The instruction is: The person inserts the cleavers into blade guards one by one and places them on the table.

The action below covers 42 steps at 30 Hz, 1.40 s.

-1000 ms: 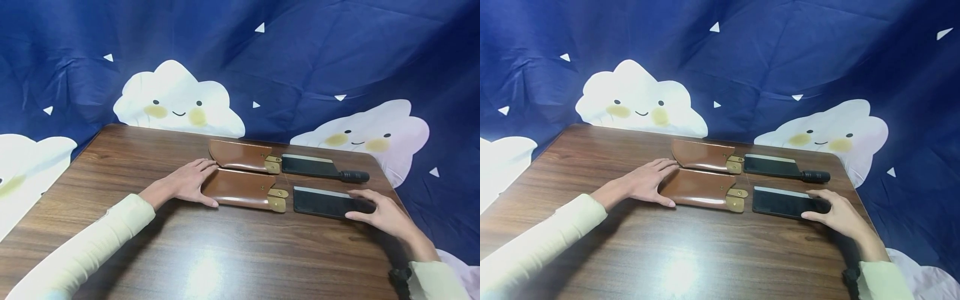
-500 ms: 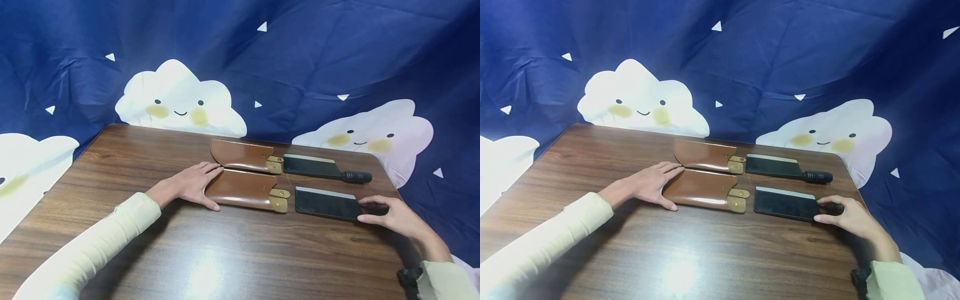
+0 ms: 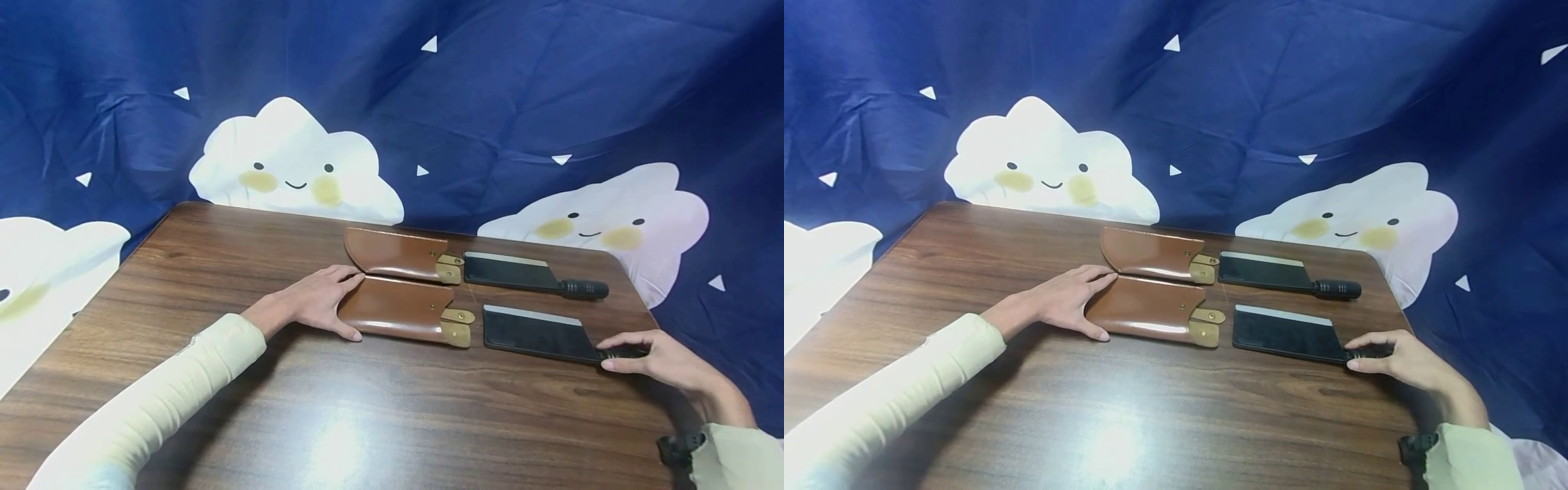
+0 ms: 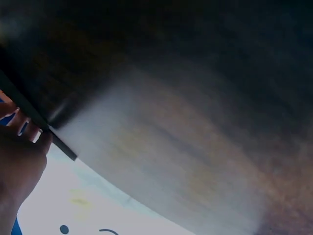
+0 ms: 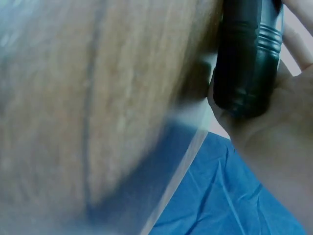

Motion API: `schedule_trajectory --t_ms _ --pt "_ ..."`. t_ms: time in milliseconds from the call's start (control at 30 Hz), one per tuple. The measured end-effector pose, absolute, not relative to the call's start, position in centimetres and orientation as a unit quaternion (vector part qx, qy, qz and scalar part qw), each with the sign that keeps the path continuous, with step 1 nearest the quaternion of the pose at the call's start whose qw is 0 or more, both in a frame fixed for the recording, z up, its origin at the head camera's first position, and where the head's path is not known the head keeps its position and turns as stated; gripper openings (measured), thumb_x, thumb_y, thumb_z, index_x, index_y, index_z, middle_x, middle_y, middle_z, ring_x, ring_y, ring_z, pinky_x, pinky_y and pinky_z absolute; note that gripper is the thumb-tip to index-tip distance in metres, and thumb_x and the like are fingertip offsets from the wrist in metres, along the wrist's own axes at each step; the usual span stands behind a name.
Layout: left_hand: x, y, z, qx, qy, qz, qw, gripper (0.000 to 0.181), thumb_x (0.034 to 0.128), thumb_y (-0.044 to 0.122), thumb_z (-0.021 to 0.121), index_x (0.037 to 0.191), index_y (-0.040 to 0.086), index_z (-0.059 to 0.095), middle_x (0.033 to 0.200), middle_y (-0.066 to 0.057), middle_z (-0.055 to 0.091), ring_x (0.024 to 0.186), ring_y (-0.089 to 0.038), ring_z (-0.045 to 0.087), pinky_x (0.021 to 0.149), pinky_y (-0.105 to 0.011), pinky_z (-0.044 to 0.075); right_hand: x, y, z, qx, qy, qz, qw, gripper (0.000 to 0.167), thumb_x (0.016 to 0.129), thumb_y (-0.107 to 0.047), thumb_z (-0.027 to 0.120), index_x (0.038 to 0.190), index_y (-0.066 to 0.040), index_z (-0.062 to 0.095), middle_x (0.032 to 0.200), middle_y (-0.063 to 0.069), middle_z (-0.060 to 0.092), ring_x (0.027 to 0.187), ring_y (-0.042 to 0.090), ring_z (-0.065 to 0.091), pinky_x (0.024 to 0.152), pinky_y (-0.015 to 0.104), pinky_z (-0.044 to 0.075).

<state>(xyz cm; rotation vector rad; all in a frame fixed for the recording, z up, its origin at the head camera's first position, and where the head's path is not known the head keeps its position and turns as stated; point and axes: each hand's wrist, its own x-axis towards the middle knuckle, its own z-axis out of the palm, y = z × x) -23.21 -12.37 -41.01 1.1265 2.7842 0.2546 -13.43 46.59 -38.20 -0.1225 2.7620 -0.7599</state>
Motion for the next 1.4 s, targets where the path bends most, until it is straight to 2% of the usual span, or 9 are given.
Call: schedule_trajectory --t_ms 67,167,300,433,533,800,1133,1400 --pt "-23.3 -12.4 -41.1 0.375 0.922 0.084 0.056 0.123 0.0709 0.085 0.064 0.158 0.003 0.033 0.157 -0.013 0.035 0.144 -0.028 0.031 0.115 -0.046 0.029 -13.4 46.6 -38.2 -0.048 0.957 -0.257 0.129 0.037 0.086 -0.033 0.082 0.114 -0.008 0.077 0.124 0.019 0.067 0.110 0.006 0.053 0.091 0.034 0.043" --pt "-23.4 -12.6 -41.0 0.380 0.921 0.082 0.037 0.122 0.0709 0.086 0.062 0.157 0.004 0.036 0.155 -0.012 0.037 0.141 -0.027 0.033 0.112 -0.047 0.031 -13.5 46.7 -38.3 -0.059 0.959 -0.255 0.108 0.032 0.085 -0.032 0.083 0.110 -0.012 0.079 0.116 0.008 0.072 0.100 -0.011 0.051 0.078 0.016 0.039" --pt "-23.5 -12.8 -41.0 0.388 0.918 0.083 0.010 0.121 0.0711 0.087 0.061 0.156 0.004 0.038 0.152 -0.011 0.040 0.139 -0.026 0.034 0.110 -0.045 0.031 -13.6 46.9 -38.5 -0.065 0.953 -0.282 0.091 0.030 0.085 -0.027 0.084 0.109 -0.009 0.079 0.107 -0.001 0.075 0.100 -0.009 0.054 0.079 0.012 0.039" --pt "-23.6 -12.8 -41.0 0.396 0.914 0.089 -0.011 0.121 0.0709 0.088 0.060 0.156 0.004 0.039 0.151 -0.010 0.041 0.138 -0.026 0.035 0.110 -0.044 0.030 -13.6 46.9 -38.6 -0.062 0.957 -0.273 0.082 0.031 0.085 -0.030 0.084 0.109 -0.011 0.080 0.105 -0.004 0.074 0.099 -0.009 0.054 0.078 0.010 0.038" --pt "-23.6 -12.9 -41.0 0.396 0.913 0.098 -0.019 0.120 0.0705 0.088 0.060 0.155 0.004 0.040 0.150 -0.010 0.041 0.137 -0.026 0.036 0.110 -0.044 0.029 -13.6 46.9 -38.7 -0.058 0.960 -0.264 0.073 0.031 0.085 -0.032 0.083 0.109 -0.013 0.080 0.104 -0.004 0.074 0.098 -0.011 0.053 0.077 0.009 0.037" --pt "-23.6 -13.3 -40.8 0.387 0.916 0.106 -0.031 0.119 0.0706 0.087 0.062 0.154 0.004 0.043 0.149 -0.009 0.042 0.136 -0.026 0.037 0.110 -0.044 0.029 -13.6 46.5 -38.8 -0.068 0.952 -0.297 0.038 0.027 0.084 -0.023 0.085 0.105 -0.007 0.080 0.099 -0.004 0.074 0.094 -0.008 0.056 0.077 0.009 0.039" --pt "-23.7 -14.0 -40.4 0.377 0.917 0.122 -0.047 0.118 0.0696 0.084 0.066 0.153 0.003 0.043 0.149 -0.011 0.042 0.138 -0.029 0.035 0.113 -0.047 0.027 -13.4 45.4 -38.8 -0.102 0.944 -0.313 -0.015 0.023 0.083 -0.018 0.086 0.103 -0.008 0.080 0.096 -0.002 0.075 0.093 -0.006 0.058 0.078 0.008 0.039" --pt "-23.8 -14.6 -40.5 0.368 0.920 0.126 -0.053 0.118 0.0701 0.085 0.065 0.153 0.004 0.043 0.149 -0.011 0.042 0.139 -0.029 0.035 0.114 -0.049 0.026 -13.1 44.1 -38.6 -0.134 0.930 -0.337 -0.064 0.020 0.081 -0.005 0.085 0.100 -0.005 0.079 0.094 -0.002 0.074 0.092 -0.005 0.061 0.080 0.007 0.040"
